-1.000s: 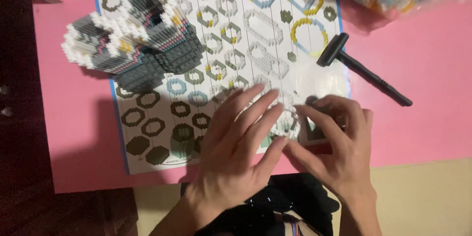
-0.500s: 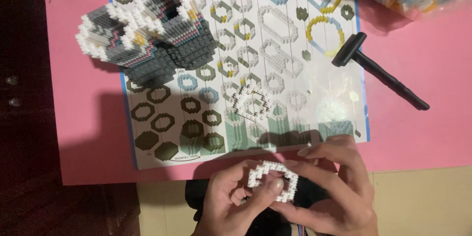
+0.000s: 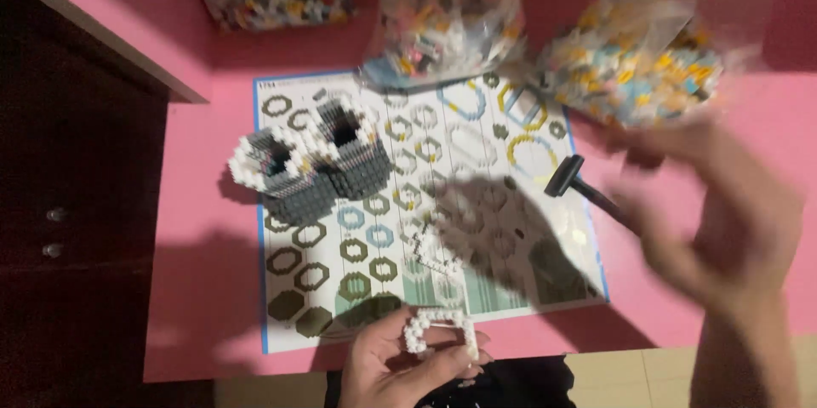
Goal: The person assembles small white micro beads into a square ring by hand, following a printed instruction sheet. They repeatedly pick beads from a plastic bag and attach them to the growing structure, then place the completed ring onto a larger multi-colored bead assembly.
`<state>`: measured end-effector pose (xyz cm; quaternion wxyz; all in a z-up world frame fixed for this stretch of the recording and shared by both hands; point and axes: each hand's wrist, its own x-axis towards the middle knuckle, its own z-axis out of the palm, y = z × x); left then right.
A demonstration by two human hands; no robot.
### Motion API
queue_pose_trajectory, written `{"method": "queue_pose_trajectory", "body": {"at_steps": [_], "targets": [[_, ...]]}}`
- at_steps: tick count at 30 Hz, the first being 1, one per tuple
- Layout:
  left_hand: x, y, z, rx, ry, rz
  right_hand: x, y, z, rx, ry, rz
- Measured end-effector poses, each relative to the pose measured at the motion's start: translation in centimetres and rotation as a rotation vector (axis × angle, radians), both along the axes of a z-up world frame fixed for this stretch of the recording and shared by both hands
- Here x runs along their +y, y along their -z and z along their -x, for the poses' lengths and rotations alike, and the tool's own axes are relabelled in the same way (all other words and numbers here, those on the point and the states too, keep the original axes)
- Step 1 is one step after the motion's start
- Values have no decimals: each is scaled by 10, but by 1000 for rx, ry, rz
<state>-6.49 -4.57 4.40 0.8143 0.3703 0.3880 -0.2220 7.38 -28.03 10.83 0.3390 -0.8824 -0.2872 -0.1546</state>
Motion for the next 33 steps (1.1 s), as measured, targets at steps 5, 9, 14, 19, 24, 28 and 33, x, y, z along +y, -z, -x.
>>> {"method": "queue_pose_trajectory", "body": {"at_steps": [5, 9, 14, 19, 24, 28, 33], "targets": [[7, 18, 5, -26, -91, -30, -59, -6, -76, -203, 249, 467], [2, 8, 1, 37, -181, -107, -26, -5, -77, -222, 232, 226], [1, -6, 1, 28, -221, -7, 109, -39, -98, -399, -213, 261], [5, -16, 3, 36, -252, 86, 235, -43, -199, -242, -304, 506], [44, 96, 28, 132, -265, 696, 295, -40, -232, 169, -62, 991], [58, 90, 27, 29, -153, 185, 306, -14, -265, -142, -134, 1053], [69, 84, 29, -73, 30, -456, 302, -17, -236, -1, -93, 832]]}}
